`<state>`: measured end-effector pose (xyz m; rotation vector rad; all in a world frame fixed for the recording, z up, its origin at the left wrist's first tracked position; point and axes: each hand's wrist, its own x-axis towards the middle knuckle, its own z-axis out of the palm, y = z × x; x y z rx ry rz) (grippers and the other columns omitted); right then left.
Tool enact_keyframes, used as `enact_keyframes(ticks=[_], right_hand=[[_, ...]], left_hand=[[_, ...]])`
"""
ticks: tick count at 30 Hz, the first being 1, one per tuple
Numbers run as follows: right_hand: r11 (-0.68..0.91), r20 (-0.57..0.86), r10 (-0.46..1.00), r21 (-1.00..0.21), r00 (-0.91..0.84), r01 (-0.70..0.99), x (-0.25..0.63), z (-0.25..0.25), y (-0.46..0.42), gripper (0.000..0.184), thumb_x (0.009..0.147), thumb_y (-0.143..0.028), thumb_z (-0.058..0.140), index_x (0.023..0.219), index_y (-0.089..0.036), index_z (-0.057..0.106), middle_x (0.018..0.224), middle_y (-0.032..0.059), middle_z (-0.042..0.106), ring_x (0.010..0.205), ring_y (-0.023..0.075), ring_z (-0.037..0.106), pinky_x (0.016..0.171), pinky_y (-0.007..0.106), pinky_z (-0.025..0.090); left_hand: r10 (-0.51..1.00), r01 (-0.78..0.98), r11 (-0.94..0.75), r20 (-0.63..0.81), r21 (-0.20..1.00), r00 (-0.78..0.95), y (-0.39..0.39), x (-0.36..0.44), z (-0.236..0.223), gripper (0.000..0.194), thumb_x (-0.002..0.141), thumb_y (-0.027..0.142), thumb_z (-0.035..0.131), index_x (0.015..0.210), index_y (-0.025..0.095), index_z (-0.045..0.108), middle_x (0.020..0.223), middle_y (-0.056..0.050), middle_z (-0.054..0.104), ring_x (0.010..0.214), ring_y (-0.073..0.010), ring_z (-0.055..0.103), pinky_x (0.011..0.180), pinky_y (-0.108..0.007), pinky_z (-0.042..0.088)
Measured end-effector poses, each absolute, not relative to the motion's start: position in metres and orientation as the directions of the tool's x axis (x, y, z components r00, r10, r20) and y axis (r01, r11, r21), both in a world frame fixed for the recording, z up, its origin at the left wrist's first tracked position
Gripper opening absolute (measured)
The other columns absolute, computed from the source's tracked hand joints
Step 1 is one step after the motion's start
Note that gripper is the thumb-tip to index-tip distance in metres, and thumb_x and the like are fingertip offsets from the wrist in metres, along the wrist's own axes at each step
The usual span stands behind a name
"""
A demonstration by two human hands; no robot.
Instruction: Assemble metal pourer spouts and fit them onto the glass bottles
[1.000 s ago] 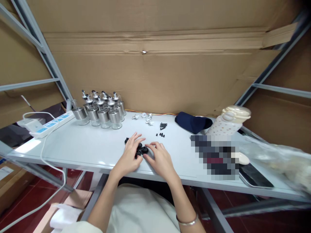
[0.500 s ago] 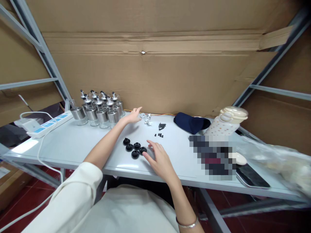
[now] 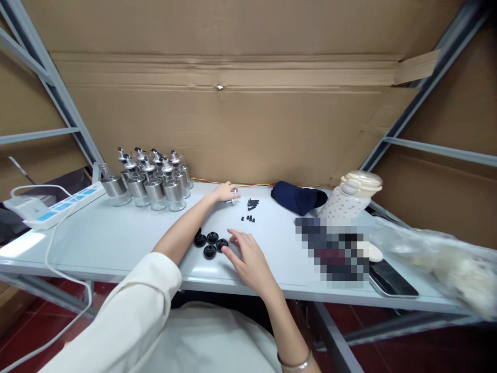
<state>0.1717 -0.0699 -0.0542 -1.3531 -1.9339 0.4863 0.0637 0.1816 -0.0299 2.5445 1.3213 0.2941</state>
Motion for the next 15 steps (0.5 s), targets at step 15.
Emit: enact_keyframes(ticks=[15], right_hand=[[0.365, 0.351, 0.926, -0.731, -0.141, 0.577, 0.174, -0.060, -0.069, 0.044, 0.095, -0.038, 0.045, 0.134, -0.018, 0.045, 0.108, 0.0101, 0.063, 0.099, 0.0249, 0.058, 0.093, 0.044, 0.046]], left_hand=[[0.809, 0.721, -0.577, 0.145, 0.383, 0.570, 0.158, 0.017, -0.036, 0.031, 0.096, 0.037, 0.046, 0.113, 0.014, 0.059, 0.120, -0.010, 0.059, 0.119, -0.0247, 0.050, 0.106, -0.047, 0.036]])
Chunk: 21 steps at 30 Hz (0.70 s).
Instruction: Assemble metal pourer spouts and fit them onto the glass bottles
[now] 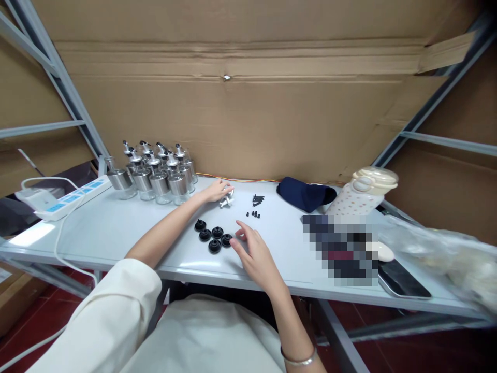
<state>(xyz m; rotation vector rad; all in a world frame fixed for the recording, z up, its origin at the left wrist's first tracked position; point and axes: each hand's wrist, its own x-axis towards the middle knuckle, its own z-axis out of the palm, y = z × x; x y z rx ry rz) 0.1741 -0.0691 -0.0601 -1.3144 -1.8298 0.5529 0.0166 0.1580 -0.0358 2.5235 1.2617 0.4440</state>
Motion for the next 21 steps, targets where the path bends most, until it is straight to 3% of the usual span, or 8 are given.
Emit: enact_keyframes(ticks=[4, 8, 11, 12, 14, 16, 18, 21], right_hand=[[0.340, 0.346, 0.934, -0.788, -0.087, 0.513, 0.174, -0.061, -0.069, 0.051, 0.095, -0.044, 0.039, 0.139, -0.018, 0.039, 0.111, 0.0111, 0.062, 0.097, 0.0232, 0.060, 0.092, 0.042, 0.047], [0.307, 0.357, 0.933, -0.856, 0.046, 0.415, 0.175, -0.060, -0.069, 0.053, 0.094, -0.047, 0.040, 0.136, -0.016, 0.041, 0.111, 0.0117, 0.062, 0.096, 0.0218, 0.060, 0.086, 0.038, 0.049], [0.315, 0.376, 0.912, -0.899, 0.166, 0.305, 0.175, -0.058, -0.069, 0.047, 0.093, -0.047, 0.042, 0.128, -0.017, 0.047, 0.104, 0.0109, 0.064, 0.088, 0.0205, 0.061, 0.073, 0.033, 0.050], [0.334, 0.389, 0.903, -0.903, 0.183, 0.271, 0.175, -0.058, -0.070, 0.044, 0.092, -0.047, 0.043, 0.124, -0.017, 0.049, 0.101, 0.0101, 0.065, 0.086, 0.0200, 0.062, 0.071, 0.032, 0.050], [0.393, 0.432, 0.883, -0.894, 0.183, 0.213, 0.176, -0.058, -0.071, 0.038, 0.091, -0.046, 0.046, 0.117, -0.019, 0.052, 0.095, 0.0080, 0.066, 0.083, 0.0193, 0.062, 0.070, 0.031, 0.050], [0.455, 0.483, 0.856, -0.873, 0.184, 0.174, 0.177, -0.058, -0.073, 0.032, 0.090, -0.046, 0.050, 0.109, -0.020, 0.055, 0.090, 0.0060, 0.065, 0.082, 0.0194, 0.062, 0.071, 0.031, 0.050], [0.502, 0.524, 0.831, -0.851, 0.188, 0.153, 0.177, -0.058, -0.076, 0.028, 0.090, -0.046, 0.052, 0.099, -0.020, 0.057, 0.084, 0.0044, 0.064, 0.081, 0.0196, 0.062, 0.072, 0.031, 0.050], [0.518, 0.535, 0.834, -0.844, 0.138, 0.141, 0.178, -0.055, -0.078, 0.026, 0.090, -0.045, 0.051, 0.085, -0.021, 0.060, 0.077, 0.0027, 0.064, 0.075, 0.0187, 0.061, 0.071, 0.031, 0.049]], left_hand=[[0.835, 0.707, -0.548, 0.250, 0.446, 0.490, 0.155, 0.016, -0.029, 0.035, 0.095, 0.036, 0.042, 0.120, 0.014, 0.053, 0.122, -0.011, 0.051, 0.123, -0.0242, 0.046, 0.110, -0.036, 0.031], [0.837, 0.673, -0.542, 0.398, 0.503, 0.376, 0.137, 0.019, -0.004, 0.036, 0.096, 0.033, 0.037, 0.123, 0.011, 0.046, 0.127, -0.014, 0.040, 0.120, -0.0239, 0.048, 0.109, -0.036, 0.033], [0.807, 0.616, -0.577, 0.492, 0.536, 0.327, 0.094, 0.034, 0.014, 0.034, 0.098, 0.032, 0.032, 0.124, 0.014, 0.044, 0.126, -0.013, 0.040, 0.103, -0.0186, 0.055, 0.101, -0.035, 0.041], [0.788, 0.580, -0.605, 0.516, 0.546, 0.336, 0.073, 0.042, 0.018, 0.031, 0.095, 0.033, 0.041, 0.121, 0.016, 0.045, 0.123, -0.011, 0.042, 0.093, -0.0158, 0.056, 0.096, -0.033, 0.045], [0.702, 0.359, -0.711, 0.581, 0.605, 0.411, 0.026, 0.058, 0.021, 0.037, 0.084, 0.028, 0.060, 0.118, 0.019, 0.048, 0.118, -0.008, 0.045, 0.081, -0.0127, 0.055, 0.085, -0.030, 0.049], [0.700, 0.145, -0.687, 0.596, 0.712, 0.393, -0.020, 0.072, 0.018, 0.027, 0.086, 0.022, 0.054, 0.113, 0.022, 0.050, 0.116, -0.007, 0.048, 0.085, -0.0135, 0.056, 0.078, -0.027, 0.050], [0.779, -0.051, -0.577, 0.568, 0.815, 0.265, -0.054, 0.083, 0.010, 0.017, 0.090, 0.022, 0.047, 0.107, 0.023, 0.052, 0.113, -0.007, 0.052, 0.093, -0.0152, 0.058, 0.081, -0.028, 0.050], [0.872, -0.205, -0.477, 0.489, 0.855, 0.010, -0.076, 0.089, -0.011, 0.013, 0.095, 0.030, 0.041, 0.101, 0.024, 0.051, 0.113, -0.006, 0.055, 0.107, -0.0180, 0.056, 0.089, -0.030, 0.048]])
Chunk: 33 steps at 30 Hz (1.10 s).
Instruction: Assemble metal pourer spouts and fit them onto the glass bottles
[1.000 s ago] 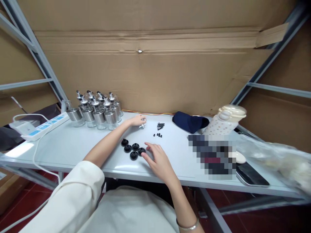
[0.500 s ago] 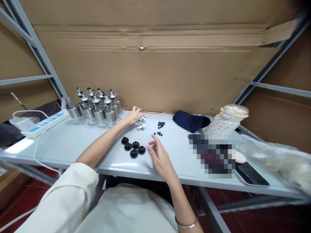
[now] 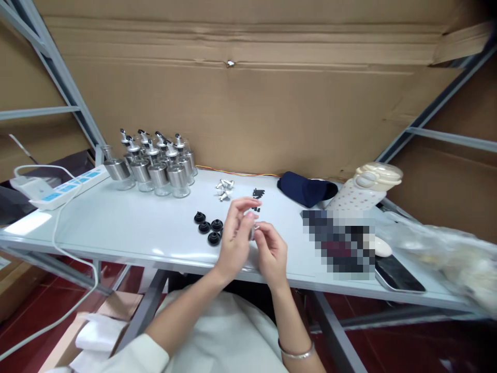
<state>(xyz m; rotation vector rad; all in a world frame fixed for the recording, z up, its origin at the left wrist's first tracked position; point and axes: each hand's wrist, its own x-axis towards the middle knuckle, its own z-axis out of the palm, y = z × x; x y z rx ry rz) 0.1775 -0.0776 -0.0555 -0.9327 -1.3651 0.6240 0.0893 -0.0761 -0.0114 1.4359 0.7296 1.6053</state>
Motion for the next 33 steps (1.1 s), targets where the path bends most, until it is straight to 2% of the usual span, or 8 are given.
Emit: enact_keyframes(ticks=[2, 5, 8, 10, 16, 22, 29, 33], right_hand=[[0.505, 0.517, 0.846, -0.855, 0.129, 0.116, 0.177, -0.053, -0.078, 0.025, 0.090, -0.043, 0.052, 0.082, -0.021, 0.061, 0.075, 0.0018, 0.063, 0.070, 0.0171, 0.059, 0.068, 0.029, 0.049], [0.462, 0.467, 0.849, -0.883, 0.248, 0.084, 0.178, -0.051, -0.078, 0.025, 0.088, -0.043, 0.053, 0.082, -0.020, 0.061, 0.070, 0.0006, 0.060, 0.063, 0.0152, 0.055, 0.061, 0.027, 0.047], [0.404, 0.408, 0.857, -0.911, 0.314, 0.082, 0.179, -0.050, -0.078, 0.029, 0.086, -0.047, 0.055, 0.080, -0.019, 0.060, 0.068, 0.0000, 0.059, 0.059, 0.0142, 0.052, 0.057, 0.026, 0.045], [0.383, 0.388, 0.868, -0.920, 0.310, 0.078, 0.179, -0.050, -0.078, 0.030, 0.085, -0.048, 0.056, 0.077, -0.019, 0.059, 0.065, -0.0007, 0.058, 0.057, 0.0139, 0.051, 0.055, 0.026, 0.044], [0.366, 0.361, 0.873, -0.929, 0.327, 0.047, 0.180, -0.051, -0.076, 0.029, 0.083, -0.046, 0.058, 0.074, -0.019, 0.060, 0.064, -0.0008, 0.059, 0.060, 0.0146, 0.053, 0.057, 0.026, 0.045], [0.376, 0.370, 0.866, -0.925, 0.338, 0.047, 0.180, -0.053, -0.075, 0.025, 0.083, -0.040, 0.060, 0.077, -0.017, 0.068, 0.077, 0.0038, 0.069, 0.075, 0.0183, 0.062, 0.071, 0.030, 0.048], [0.355, 0.344, 0.878, -0.934, 0.333, 0.029, 0.180, -0.052, -0.075, 0.023, 0.080, -0.037, 0.063, 0.075, -0.017, 0.071, 0.075, 0.0031, 0.067, 0.070, 0.0166, 0.060, 0.064, 0.027, 0.046], [0.350, 0.346, 0.881, -0.935, 0.324, 0.047, 0.179, -0.051, -0.074, 0.023, 0.080, -0.037, 0.063, 0.074, -0.017, 0.071, 0.072, 0.0018, 0.065, 0.065, 0.0148, 0.057, 0.062, 0.027, 0.045]], left_hand=[[0.912, -0.226, -0.409, 0.406, 0.884, -0.062, -0.078, 0.090, -0.029, 0.022, 0.098, 0.039, 0.034, 0.099, 0.024, 0.051, 0.111, -0.005, 0.056, 0.107, -0.0183, 0.055, 0.089, -0.030, 0.047], [0.947, -0.161, -0.316, 0.320, 0.935, -0.001, -0.077, 0.087, -0.050, 0.038, 0.097, 0.053, 0.029, 0.091, 0.022, 0.051, 0.093, -0.004, 0.056, 0.088, -0.0172, 0.056, 0.081, -0.029, 0.047], [0.950, -0.075, -0.293, 0.299, 0.953, 0.088, -0.079, 0.081, -0.059, 0.042, 0.094, 0.059, 0.033, 0.082, 0.022, 0.048, 0.075, 0.000, 0.049, 0.070, -0.0153, 0.050, 0.069, -0.027, 0.045], [0.942, -0.073, -0.297, 0.305, 0.952, 0.141, -0.080, 0.077, -0.061, 0.039, 0.093, 0.059, 0.037, 0.086, 0.022, 0.046, 0.077, 0.000, 0.049, 0.071, -0.0151, 0.051, 0.070, -0.027, 0.045], [0.865, -0.057, -0.418, 0.416, 0.907, 0.281, -0.076, 0.068, -0.061, 0.036, 0.085, 0.031, 0.064, 0.112, 0.023, 0.043, 0.115, -0.008, 0.051, 0.102, -0.0183, 0.056, 0.088, -0.030, 0.046], [0.802, 0.080, -0.503, 0.430, 0.861, 0.414, -0.072, 0.056, -0.052, 0.015, 0.083, 0.016, 0.062, 0.098, 0.020, 0.059, 0.098, -0.003, 0.058, 0.087, -0.0150, 0.055, 0.078, -0.025, 0.044], [0.831, 0.091, -0.459, 0.391, 0.884, 0.396, -0.074, 0.054, -0.055, 0.024, 0.080, 0.012, 0.066, 0.103, 0.021, 0.064, 0.103, -0.003, 0.063, 0.077, -0.0121, 0.055, 0.075, -0.023, 0.046], [0.863, 0.070, -0.416, 0.370, 0.907, 0.343, -0.075, 0.055, -0.059, 0.022, 0.080, 0.011, 0.066, 0.100, 0.021, 0.067, 0.100, -0.002, 0.066, 0.086, -0.0146, 0.059, 0.080, -0.024, 0.047]])
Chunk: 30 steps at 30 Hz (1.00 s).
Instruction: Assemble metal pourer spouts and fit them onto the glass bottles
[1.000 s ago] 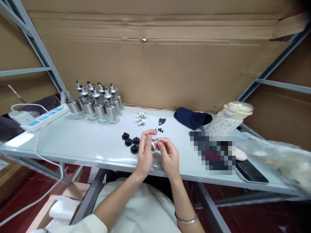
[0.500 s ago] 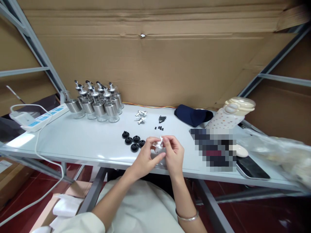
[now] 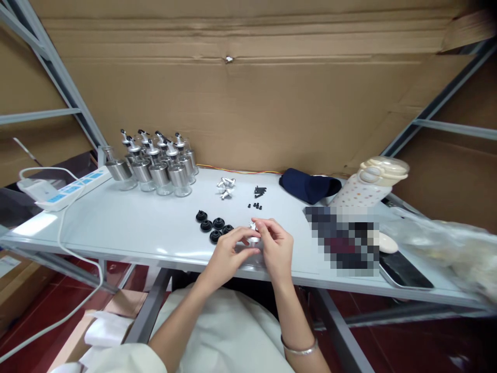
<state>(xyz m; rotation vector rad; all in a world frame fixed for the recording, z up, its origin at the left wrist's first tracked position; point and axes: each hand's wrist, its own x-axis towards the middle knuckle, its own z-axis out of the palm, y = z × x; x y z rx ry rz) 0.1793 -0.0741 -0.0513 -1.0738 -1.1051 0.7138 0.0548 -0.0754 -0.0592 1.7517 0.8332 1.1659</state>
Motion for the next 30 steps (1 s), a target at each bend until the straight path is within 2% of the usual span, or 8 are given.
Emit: enact_keyframes(ticks=[5, 11, 17, 26, 28, 30], right_hand=[[0.344, 0.345, 0.883, -0.937, 0.318, 0.060, 0.1788, -0.0524, -0.0732, 0.023, 0.082, -0.037, 0.061, 0.076, -0.017, 0.071, 0.077, 0.0031, 0.067, 0.074, 0.0171, 0.060, 0.069, 0.028, 0.046], [0.321, 0.328, 0.906, -0.944, 0.266, 0.073, 0.1765, -0.0525, -0.0730, 0.030, 0.088, -0.042, 0.053, 0.083, -0.017, 0.071, 0.083, 0.0044, 0.068, 0.079, 0.0181, 0.061, 0.071, 0.029, 0.046], [0.320, 0.338, 0.912, -0.941, 0.234, 0.112, 0.1776, -0.0548, -0.0712, 0.023, 0.084, -0.037, 0.057, 0.080, -0.017, 0.068, 0.080, 0.0035, 0.065, 0.076, 0.0177, 0.060, 0.072, 0.029, 0.046], [0.308, 0.326, 0.915, -0.945, 0.236, 0.112, 0.1770, -0.0578, -0.0703, 0.023, 0.084, -0.038, 0.056, 0.083, -0.017, 0.067, 0.083, 0.0049, 0.067, 0.078, 0.0193, 0.061, 0.073, 0.031, 0.047], [0.311, 0.341, 0.912, -0.937, 0.227, 0.156, 0.1788, -0.0590, -0.0694, 0.024, 0.086, -0.037, 0.053, 0.085, -0.017, 0.066, 0.085, 0.0059, 0.067, 0.079, 0.0199, 0.061, 0.073, 0.032, 0.048], [0.314, 0.392, 0.893, -0.895, 0.223, 0.318, 0.1840, -0.0605, -0.0667, 0.025, 0.088, -0.033, 0.047, 0.091, -0.017, 0.066, 0.089, 0.0077, 0.067, 0.082, 0.0213, 0.060, 0.075, 0.033, 0.047]], left_hand=[[0.880, 0.047, -0.395, 0.363, 0.917, 0.307, -0.0780, 0.0566, -0.0605, 0.021, 0.081, 0.013, 0.065, 0.100, 0.021, 0.068, 0.103, -0.004, 0.067, 0.093, -0.0166, 0.061, 0.081, -0.024, 0.049], [0.914, 0.044, -0.367, 0.351, 0.929, 0.204, -0.0801, 0.0581, -0.0606, 0.023, 0.080, 0.016, 0.067, 0.103, 0.020, 0.065, 0.099, -0.003, 0.069, 0.085, -0.0155, 0.064, 0.081, -0.025, 0.050], [0.900, 0.010, -0.365, 0.351, 0.931, 0.259, -0.0763, 0.0573, -0.0644, 0.018, 0.080, 0.012, 0.063, 0.096, 0.020, 0.060, 0.104, -0.003, 0.066, 0.101, -0.0162, 0.063, 0.092, -0.026, 0.048], [0.888, 0.118, -0.405, 0.358, 0.907, 0.290, -0.0789, 0.0545, -0.0614, 0.021, 0.085, 0.014, 0.057, 0.105, 0.021, 0.058, 0.107, -0.005, 0.064, 0.101, -0.0170, 0.061, 0.092, -0.028, 0.046], [0.892, 0.128, -0.397, 0.349, 0.909, 0.287, -0.0793, 0.0543, -0.0609, 0.021, 0.085, 0.015, 0.056, 0.106, 0.021, 0.058, 0.108, -0.005, 0.064, 0.102, -0.0173, 0.060, 0.092, -0.028, 0.046], [0.896, 0.127, -0.388, 0.342, 0.913, 0.282, -0.0798, 0.0544, -0.0602, 0.021, 0.086, 0.017, 0.056, 0.106, 0.021, 0.058, 0.110, -0.006, 0.063, 0.105, -0.0180, 0.060, 0.093, -0.029, 0.046]])
